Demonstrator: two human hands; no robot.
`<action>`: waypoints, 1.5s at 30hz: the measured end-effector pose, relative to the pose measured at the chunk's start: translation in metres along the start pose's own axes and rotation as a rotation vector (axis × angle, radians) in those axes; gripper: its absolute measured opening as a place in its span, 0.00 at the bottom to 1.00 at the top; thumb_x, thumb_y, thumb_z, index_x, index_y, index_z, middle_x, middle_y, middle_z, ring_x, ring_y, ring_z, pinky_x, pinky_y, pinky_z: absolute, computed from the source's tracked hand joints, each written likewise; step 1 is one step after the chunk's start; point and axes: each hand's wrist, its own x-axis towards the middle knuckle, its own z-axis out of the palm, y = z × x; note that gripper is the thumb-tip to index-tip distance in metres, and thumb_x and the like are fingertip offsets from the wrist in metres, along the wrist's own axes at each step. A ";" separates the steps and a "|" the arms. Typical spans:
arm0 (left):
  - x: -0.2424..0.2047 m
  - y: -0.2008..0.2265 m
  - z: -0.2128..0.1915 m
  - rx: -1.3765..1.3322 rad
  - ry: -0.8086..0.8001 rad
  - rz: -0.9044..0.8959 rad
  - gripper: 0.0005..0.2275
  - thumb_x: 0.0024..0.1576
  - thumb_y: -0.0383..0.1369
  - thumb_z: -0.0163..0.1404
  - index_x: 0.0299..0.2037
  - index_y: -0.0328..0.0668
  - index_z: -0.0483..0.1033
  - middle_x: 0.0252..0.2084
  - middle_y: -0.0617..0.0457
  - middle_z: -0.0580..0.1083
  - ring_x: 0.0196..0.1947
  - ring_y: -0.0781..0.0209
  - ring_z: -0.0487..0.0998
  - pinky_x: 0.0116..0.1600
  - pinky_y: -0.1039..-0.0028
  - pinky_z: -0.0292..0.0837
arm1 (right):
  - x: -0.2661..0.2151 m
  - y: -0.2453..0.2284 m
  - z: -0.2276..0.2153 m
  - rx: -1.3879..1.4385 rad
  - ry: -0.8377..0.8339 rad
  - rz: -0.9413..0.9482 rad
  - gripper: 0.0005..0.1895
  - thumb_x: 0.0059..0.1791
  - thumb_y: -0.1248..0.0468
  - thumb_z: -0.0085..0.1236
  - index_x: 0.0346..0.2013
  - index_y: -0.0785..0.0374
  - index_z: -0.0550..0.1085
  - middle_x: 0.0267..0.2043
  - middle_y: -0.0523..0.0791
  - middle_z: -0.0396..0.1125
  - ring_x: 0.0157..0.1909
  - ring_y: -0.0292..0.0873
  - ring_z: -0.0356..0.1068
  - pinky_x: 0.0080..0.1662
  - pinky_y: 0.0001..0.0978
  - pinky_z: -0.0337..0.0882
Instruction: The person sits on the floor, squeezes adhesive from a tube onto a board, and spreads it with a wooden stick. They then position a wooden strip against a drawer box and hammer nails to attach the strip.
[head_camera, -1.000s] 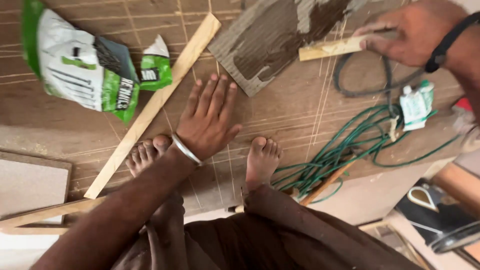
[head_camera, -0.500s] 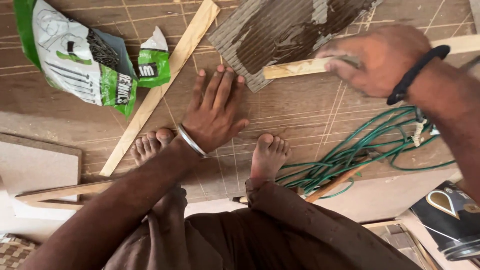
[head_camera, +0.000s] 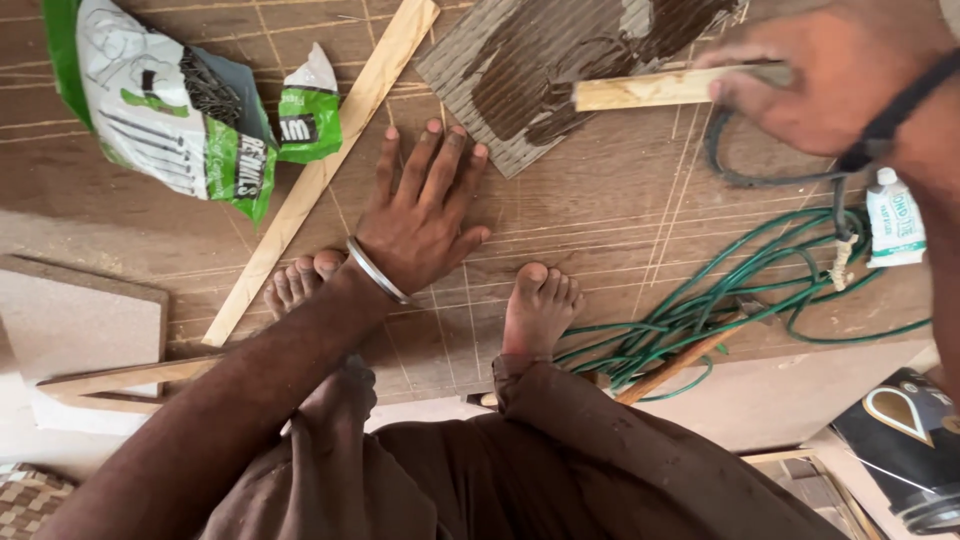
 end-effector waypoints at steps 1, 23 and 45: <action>-0.001 0.000 -0.001 -0.004 0.002 0.000 0.40 0.58 0.55 0.54 0.75 0.36 0.58 0.74 0.36 0.58 0.76 0.38 0.53 0.74 0.36 0.42 | 0.002 -0.010 -0.003 -0.038 -0.027 -0.016 0.18 0.54 0.49 0.57 0.55 0.49 0.81 0.35 0.51 0.76 0.32 0.50 0.74 0.38 0.43 0.74; -0.374 -0.134 -0.002 -0.069 0.842 -1.020 0.18 0.66 0.33 0.50 0.62 0.28 0.68 0.63 0.30 0.66 0.64 0.29 0.66 0.67 0.46 0.62 | -0.020 -0.221 -0.026 0.692 0.294 -0.391 0.10 0.53 0.67 0.59 0.49 0.65 0.77 0.37 0.46 0.73 0.35 0.37 0.73 0.40 0.27 0.73; -0.507 -0.212 0.074 -0.475 0.809 -2.247 0.27 0.68 0.44 0.32 0.75 0.39 0.49 0.78 0.35 0.43 0.78 0.41 0.44 0.77 0.56 0.38 | 0.067 -0.523 -0.004 1.079 -0.076 -0.149 0.14 0.57 0.62 0.50 0.53 0.68 0.66 0.36 0.46 0.72 0.27 0.31 0.69 0.27 0.23 0.71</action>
